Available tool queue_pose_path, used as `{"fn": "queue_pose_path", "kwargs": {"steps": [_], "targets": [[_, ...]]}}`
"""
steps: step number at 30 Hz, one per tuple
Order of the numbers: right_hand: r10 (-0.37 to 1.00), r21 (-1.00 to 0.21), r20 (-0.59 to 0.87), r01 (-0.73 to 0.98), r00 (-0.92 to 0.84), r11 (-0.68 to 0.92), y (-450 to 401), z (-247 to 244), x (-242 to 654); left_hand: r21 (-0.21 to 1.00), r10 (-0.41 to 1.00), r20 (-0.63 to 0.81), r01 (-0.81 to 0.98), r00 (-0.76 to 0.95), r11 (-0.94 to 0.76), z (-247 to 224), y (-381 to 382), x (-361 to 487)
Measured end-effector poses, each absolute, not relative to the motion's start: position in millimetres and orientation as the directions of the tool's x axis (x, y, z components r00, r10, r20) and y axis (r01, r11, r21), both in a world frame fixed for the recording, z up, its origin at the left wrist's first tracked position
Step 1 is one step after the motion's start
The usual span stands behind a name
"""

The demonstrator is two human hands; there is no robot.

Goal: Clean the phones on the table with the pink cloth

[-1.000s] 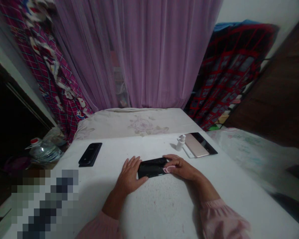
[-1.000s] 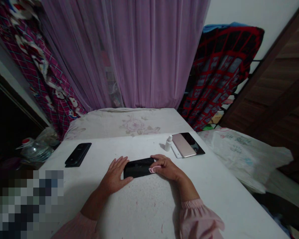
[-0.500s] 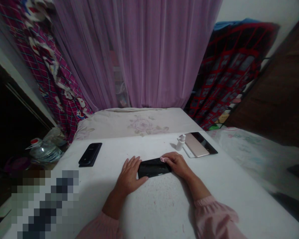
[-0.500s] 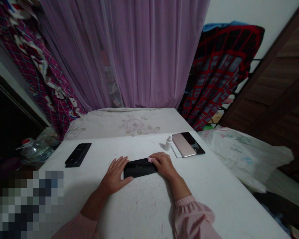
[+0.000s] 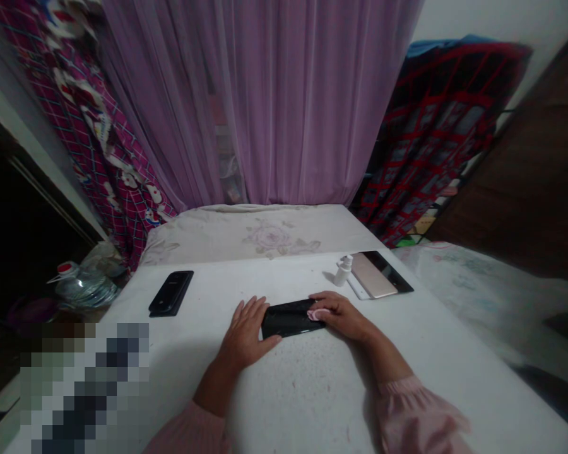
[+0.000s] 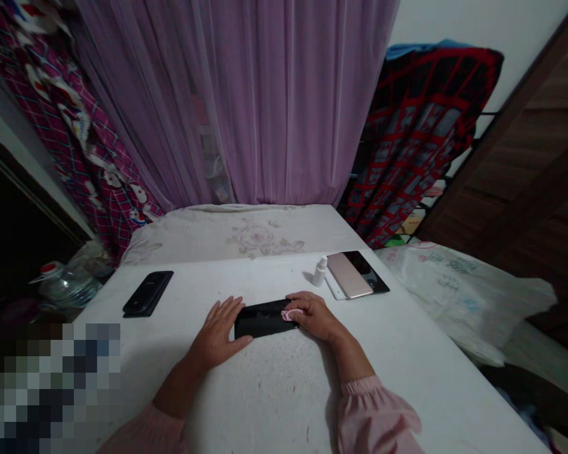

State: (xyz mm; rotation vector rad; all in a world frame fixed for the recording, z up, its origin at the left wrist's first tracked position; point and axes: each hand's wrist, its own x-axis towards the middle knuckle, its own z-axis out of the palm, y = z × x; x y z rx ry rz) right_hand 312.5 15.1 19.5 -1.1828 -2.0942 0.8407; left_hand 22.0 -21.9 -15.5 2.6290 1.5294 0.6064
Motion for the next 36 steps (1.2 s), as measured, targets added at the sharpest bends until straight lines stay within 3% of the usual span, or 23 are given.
{"fn": "queue_pose_path", "kwargs": {"steps": [7,14,19,25,30,33,36], "targets": [[0.939,-0.579,0.291,0.749,-0.181,0.324,18.7,8.9,287.6,0.213,0.837,0.329,0.829,0.438,-0.518,-17.8,-22.5,22.1],[0.888,-0.626,0.23,0.638,-0.398,0.448,14.6,15.9,297.5,0.238,0.847,0.321,0.829,0.424,-0.506,-16.4,-23.2,23.4],[0.888,-0.691,0.052,0.625,-0.458,0.363,9.5,20.9,304.8,0.254,0.854,0.304,0.829,0.421,-0.499,-14.2,-23.5,23.8],[0.915,-0.641,0.208,0.658,-0.347,0.395,13.5,16.4,289.9,0.265,0.855,0.289,0.822,0.431,-0.504,-13.0,-23.3,22.8],[0.958,-0.532,0.223,0.8,-0.183,0.277,15.4,15.6,270.7,0.276,0.862,0.271,0.823,0.43,-0.497,-11.9,-23.2,22.6],[0.96,-0.499,0.207,0.824,-0.187,0.268,14.5,17.7,268.2,0.274,0.861,0.265,0.822,0.435,-0.5,-10.9,-23.3,22.9],[0.933,-0.508,0.217,0.783,-0.287,0.359,10.8,21.1,269.7,0.278,0.859,0.272,0.819,0.434,-0.502,-10.0,-23.7,23.3]]}}
